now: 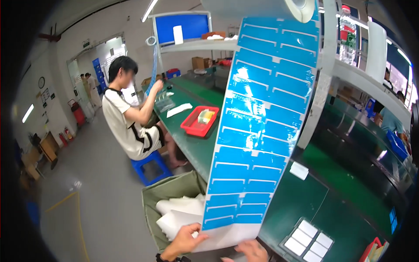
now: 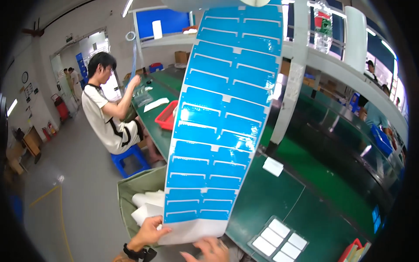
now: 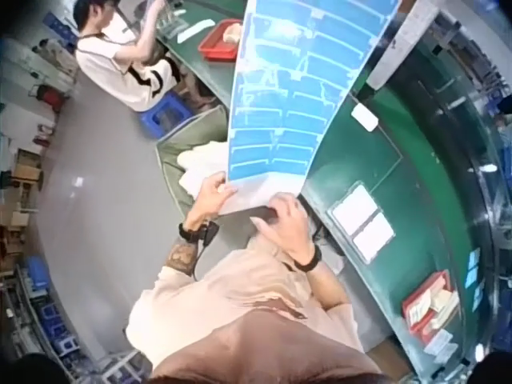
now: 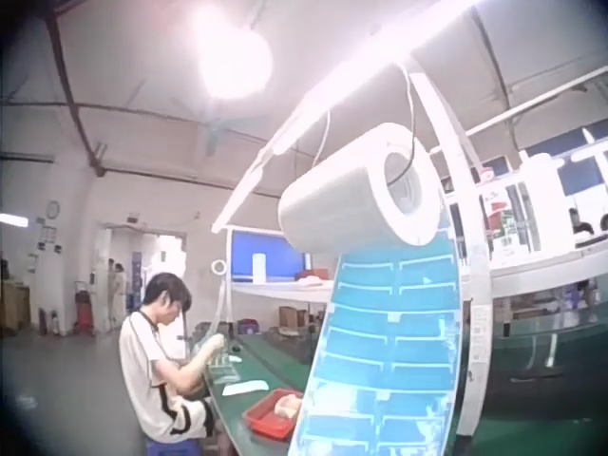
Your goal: Applying blue protective adhesive films to white rectangular electronic components on an assembly line conveyor.
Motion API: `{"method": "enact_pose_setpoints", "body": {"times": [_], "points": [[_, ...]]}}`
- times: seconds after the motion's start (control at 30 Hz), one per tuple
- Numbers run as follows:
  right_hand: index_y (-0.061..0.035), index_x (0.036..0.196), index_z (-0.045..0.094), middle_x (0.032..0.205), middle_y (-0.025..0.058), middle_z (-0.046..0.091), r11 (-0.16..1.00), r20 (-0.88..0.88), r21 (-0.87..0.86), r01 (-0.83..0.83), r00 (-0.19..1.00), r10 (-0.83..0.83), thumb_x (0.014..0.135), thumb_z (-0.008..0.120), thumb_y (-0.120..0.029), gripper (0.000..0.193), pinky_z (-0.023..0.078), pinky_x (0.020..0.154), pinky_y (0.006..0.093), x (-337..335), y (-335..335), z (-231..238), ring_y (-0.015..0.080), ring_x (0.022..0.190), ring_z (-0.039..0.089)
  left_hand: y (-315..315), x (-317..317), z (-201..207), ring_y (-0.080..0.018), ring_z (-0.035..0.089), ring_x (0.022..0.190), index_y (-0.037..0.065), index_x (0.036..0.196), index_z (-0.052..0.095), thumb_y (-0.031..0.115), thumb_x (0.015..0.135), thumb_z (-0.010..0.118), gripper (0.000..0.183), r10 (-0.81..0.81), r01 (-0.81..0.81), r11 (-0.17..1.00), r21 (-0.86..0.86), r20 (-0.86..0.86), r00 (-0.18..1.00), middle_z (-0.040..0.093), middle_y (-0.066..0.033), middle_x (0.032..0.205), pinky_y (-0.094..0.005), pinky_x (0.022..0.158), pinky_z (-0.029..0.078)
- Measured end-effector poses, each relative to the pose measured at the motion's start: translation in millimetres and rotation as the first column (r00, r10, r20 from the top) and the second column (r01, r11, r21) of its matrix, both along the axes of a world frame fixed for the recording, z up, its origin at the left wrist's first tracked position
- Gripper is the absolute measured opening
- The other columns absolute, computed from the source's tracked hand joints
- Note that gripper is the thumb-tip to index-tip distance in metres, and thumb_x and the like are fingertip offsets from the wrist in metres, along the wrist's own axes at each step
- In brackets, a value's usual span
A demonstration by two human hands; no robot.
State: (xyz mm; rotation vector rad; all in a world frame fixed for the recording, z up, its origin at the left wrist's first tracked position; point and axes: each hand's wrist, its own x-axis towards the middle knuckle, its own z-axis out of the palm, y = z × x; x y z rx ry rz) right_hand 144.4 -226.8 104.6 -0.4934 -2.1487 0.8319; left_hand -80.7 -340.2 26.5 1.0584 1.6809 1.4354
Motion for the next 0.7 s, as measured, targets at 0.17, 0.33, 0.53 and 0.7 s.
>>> {"method": "enact_pose_setpoints", "body": {"times": [0.17, 0.33, 0.53, 0.7], "points": [[-0.0087, 0.099, 0.063, 0.092, 0.0141, 0.064, 0.947, 0.241, 0.265, -0.183, 0.963, 0.118, 0.079, 0.079, -0.030, 0.033, 0.051, 0.075, 0.0452, -52, -13, -11, 0.0335, 0.082, 0.065, -53, 50, -6, -0.0119, 0.064, 0.096, -0.003, 0.112, 0.064, -0.002, 0.090, 0.075, 0.025, 0.036, -0.035, 0.999, -0.008, 0.270, 0.962, 0.069, -0.0050, 0.111, -0.0306, 0.088, 0.052], [-0.0077, 0.092, 0.068, 0.084, 0.0112, 0.068, 0.988, 0.015, 0.141, -0.056, 0.998, 0.054, 0.084, 0.076, -0.012, 0.012, 0.051, 0.064, 0.0384, -6, 2, -4, 0.0283, 0.071, 0.065, -46, 31, 11, -0.0113, 0.063, 0.095, -0.003, 0.112, 0.063, -0.006, 0.088, 0.074, 0.027, -0.075, 0.000, 0.981, 0.193, 0.381, 0.922, 0.068, -0.0047, 0.107, -0.0295, 0.087, 0.052], [-0.0020, 0.102, 0.058, 0.097, 0.0066, 0.065, 0.641, -0.509, -0.756, -0.137, 0.739, -0.442, 0.096, 0.064, -0.013, 0.014, 0.052, 0.072, 0.0343, 143, 25, 24, 0.0171, 0.079, 0.060, -19, -38, 31, -0.0123, 0.065, 0.100, -0.003, 0.121, 0.060, -0.008, 0.087, 0.073, 0.037, -0.138, 0.058, 0.978, 0.203, 0.410, 0.902, 0.069, -0.0062, 0.110, -0.0296, 0.091, 0.053], [0.0042, 0.135, 0.050, 0.124, 0.0179, 0.064, 0.700, -0.579, -0.699, 0.149, 0.456, -0.676, 0.098, 0.058, -0.013, 0.042, 0.050, 0.098, 0.0453, 296, 2, 1, 0.0336, 0.113, 0.062, 12, -101, 16, -0.0097, 0.065, 0.082, 0.004, 0.125, 0.061, -0.007, 0.079, 0.076, 0.049, 0.126, -0.124, 0.991, -0.050, 0.053, 0.991, 0.069, -0.0013, 0.094, -0.0246, 0.070, 0.054]]}}
